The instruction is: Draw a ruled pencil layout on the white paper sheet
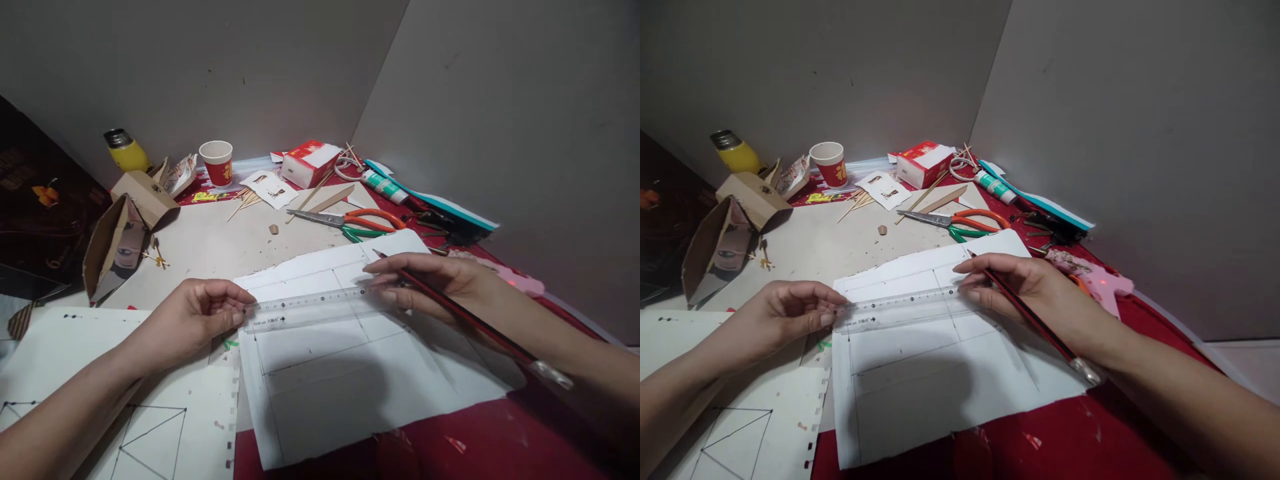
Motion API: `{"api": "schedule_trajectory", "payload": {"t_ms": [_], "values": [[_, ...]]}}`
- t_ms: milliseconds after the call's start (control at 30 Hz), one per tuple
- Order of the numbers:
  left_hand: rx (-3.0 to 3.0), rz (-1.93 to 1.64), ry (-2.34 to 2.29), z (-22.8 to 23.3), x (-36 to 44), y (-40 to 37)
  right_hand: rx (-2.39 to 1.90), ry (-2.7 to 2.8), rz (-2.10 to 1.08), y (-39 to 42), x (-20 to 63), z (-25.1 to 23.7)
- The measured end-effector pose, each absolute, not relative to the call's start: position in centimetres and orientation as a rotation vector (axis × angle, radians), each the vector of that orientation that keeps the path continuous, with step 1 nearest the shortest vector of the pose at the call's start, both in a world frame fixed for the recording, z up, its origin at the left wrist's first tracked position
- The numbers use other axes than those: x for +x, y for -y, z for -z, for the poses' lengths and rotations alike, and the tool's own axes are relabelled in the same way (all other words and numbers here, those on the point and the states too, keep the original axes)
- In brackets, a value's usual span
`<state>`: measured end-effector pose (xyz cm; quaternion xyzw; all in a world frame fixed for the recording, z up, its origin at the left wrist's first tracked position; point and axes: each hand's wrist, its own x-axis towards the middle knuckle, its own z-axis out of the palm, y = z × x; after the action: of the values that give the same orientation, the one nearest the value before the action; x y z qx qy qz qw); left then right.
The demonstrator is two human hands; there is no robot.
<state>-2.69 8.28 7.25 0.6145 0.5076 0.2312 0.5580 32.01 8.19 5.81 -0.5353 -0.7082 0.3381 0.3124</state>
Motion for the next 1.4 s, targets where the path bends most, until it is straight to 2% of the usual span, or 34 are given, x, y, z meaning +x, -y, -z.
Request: {"api": "schedule_trajectory", "payload": {"t_ms": [100,200,367,533,800,1400], "values": [[2.029,-0.685,-1.233,-7.1,-3.0,-7.6,-1.291,2.015,-0.584,-8.2,31.5,-6.0],[2.684,-0.768,-1.037,-6.2,-3.2,-7.0,-1.040,2.216,-0.235,-8.8,31.0,-5.5],[3.246,-0.416,-0.957,-5.3,-2.3,-5.7,-0.743,2.471,0.037,-9.6,31.2,-4.1],[3.125,-0.257,-1.041,-5.8,-1.6,-5.0,-0.783,2.473,-0.065,-8.8,31.8,-3.5],[2.583,-0.434,-1.387,-5.2,-2.9,-6.9,-1.078,2.410,-0.053,-8.9,32.6,-3.4],[2.054,-0.306,-1.468,-6.1,-3.1,-8.2,-1.079,2.521,-0.178,-10.4,32.8,-4.5]]}}
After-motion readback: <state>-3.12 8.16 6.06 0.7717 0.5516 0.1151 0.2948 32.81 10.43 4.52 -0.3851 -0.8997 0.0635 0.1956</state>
